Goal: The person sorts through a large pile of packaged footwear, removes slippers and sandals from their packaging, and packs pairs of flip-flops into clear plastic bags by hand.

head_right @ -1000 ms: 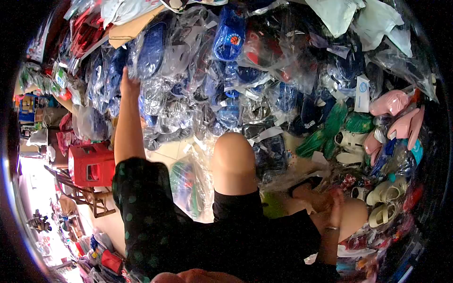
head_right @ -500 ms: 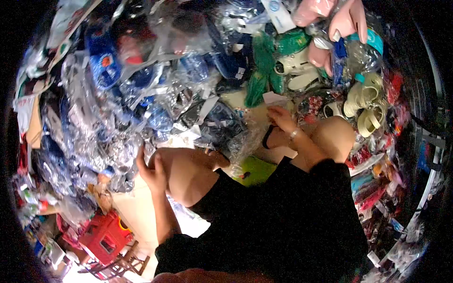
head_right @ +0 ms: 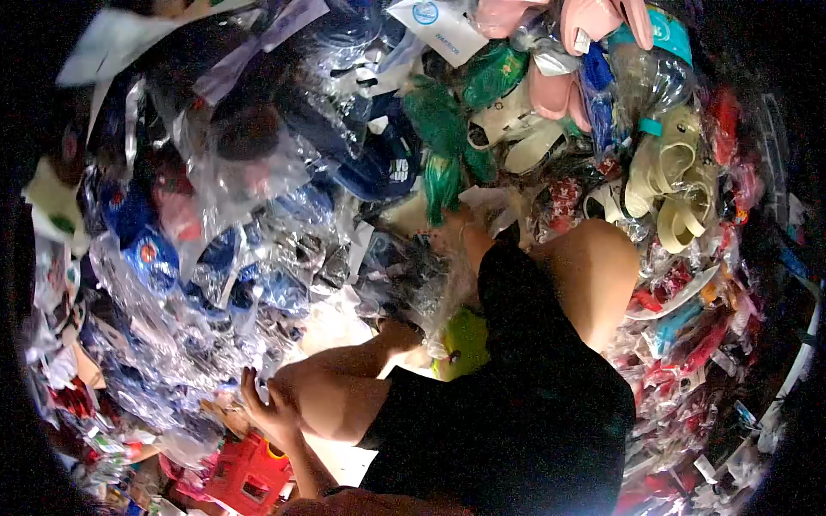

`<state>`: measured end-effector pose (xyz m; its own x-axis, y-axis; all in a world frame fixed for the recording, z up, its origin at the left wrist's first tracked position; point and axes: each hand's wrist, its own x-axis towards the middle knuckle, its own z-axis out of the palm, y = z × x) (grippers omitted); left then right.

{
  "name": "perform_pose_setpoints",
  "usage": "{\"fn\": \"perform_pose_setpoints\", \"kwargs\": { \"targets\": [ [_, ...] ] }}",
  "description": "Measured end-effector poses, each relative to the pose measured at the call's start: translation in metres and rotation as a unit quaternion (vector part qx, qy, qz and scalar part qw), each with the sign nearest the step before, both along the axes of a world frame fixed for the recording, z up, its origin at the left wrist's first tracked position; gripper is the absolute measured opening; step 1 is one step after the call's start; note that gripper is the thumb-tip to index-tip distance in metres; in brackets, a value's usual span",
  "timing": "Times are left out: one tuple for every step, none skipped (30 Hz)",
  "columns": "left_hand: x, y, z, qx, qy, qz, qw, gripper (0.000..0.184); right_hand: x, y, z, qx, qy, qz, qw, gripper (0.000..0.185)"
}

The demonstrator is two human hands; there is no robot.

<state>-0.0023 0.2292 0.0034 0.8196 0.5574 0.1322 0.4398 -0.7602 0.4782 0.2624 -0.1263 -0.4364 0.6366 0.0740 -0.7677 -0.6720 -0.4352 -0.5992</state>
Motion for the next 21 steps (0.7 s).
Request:
{"fn": "perform_pose_setpoints", "kwargs": {
  "targets": [
    [0.005,-0.004,0.005,0.006,0.014,-0.003,1.0,0.032,0.001,0.005,0.005,0.002,0.003,-0.008,1.0,0.073],
    [0.002,0.001,0.002,0.006,0.015,-0.018,1.0,0.035,0.002,0.011,0.016,0.006,0.013,-0.02,1.0,0.074],
    [0.005,0.002,0.005,0.007,0.016,-0.025,1.0,0.035,0.002,0.017,0.028,0.002,0.028,-0.045,0.999,0.075],
    [0.01,-0.001,0.009,0.017,0.052,-0.015,0.998,0.034,0.001,0.023,0.042,-0.009,0.043,-0.085,0.995,0.076],
    [0.012,-0.003,0.011,0.027,0.084,-0.003,0.996,0.034,0.0,0.033,0.064,-0.024,0.046,-0.137,0.989,0.077],
    [0.014,-0.004,0.011,0.037,0.075,0.0,0.996,0.033,0.002,0.043,0.088,-0.046,0.033,-0.191,0.98,0.078],
    [0.015,-0.003,0.009,0.037,0.079,-0.005,0.996,0.033,0.011,0.051,0.109,-0.069,0.0,-0.236,0.969,0.079],
    [0.013,-0.001,0.007,0.045,0.069,-0.017,0.996,0.032,0.021,0.06,0.126,-0.084,-0.04,-0.266,0.96,0.081],
    [0.013,0.001,0.006,0.052,0.058,-0.029,0.997,0.031,0.036,0.06,0.103,-0.23,-0.182,-0.207,0.933,0.082],
    [0.014,0.001,0.006,0.051,0.058,-0.032,0.996,0.031,0.056,0.06,0.111,-0.219,-0.242,-0.171,0.93,0.083],
    [0.014,0.0,0.006,0.054,0.054,-0.037,0.996,0.03,0.078,0.059,0.132,-0.207,-0.302,-0.133,0.921,0.083],
    [0.013,-0.001,0.007,0.058,0.049,-0.041,0.996,0.03,0.098,0.062,0.153,-0.249,-0.366,-0.133,0.887,0.088],
    [0.013,-0.002,0.009,0.057,0.049,-0.042,0.996,0.03,0.114,0.062,0.166,-0.29,-0.428,-0.133,0.846,0.093],
    [0.013,-0.002,0.01,0.058,0.052,-0.044,0.996,0.029,0.129,0.059,0.165,-0.29,-0.429,-0.133,0.845,0.093],
    [0.014,-0.002,0.011,0.06,0.052,-0.046,0.996,0.029,0.146,0.056,0.165,-0.252,-0.373,-0.078,0.89,0.099],
    [0.012,-0.003,0.011,0.062,0.048,-0.047,0.996,0.029,0.154,0.053,0.174,-0.231,-0.346,-0.051,0.908,0.101],
    [0.01,-0.003,0.01,0.052,0.038,-0.041,0.997,0.029,0.16,0.052,0.189,-0.209,-0.319,-0.025,0.924,0.104],
    [0.01,-0.004,0.01,0.041,0.029,-0.035,0.998,0.029,0.166,0.043,0.206,-0.181,-0.218,0.046,0.958,0.112],
    [0.011,-0.006,0.012,0.045,0.024,-0.035,0.998,0.029,0.17,0.037,0.221,-0.151,-0.115,0.116,0.975,0.119],
    [0.014,-0.01,0.014,0.033,0.03,-0.019,0.999,0.027,0.172,0.032,0.215,-0.165,-0.195,0.151,0.955,0.123],
    [0.015,-0.013,0.016,0.02,0.038,-0.004,0.999,0.026,0.177,0.025,0.219,-0.167,-0.196,0.15,0.954,0.123]
  ]
}}
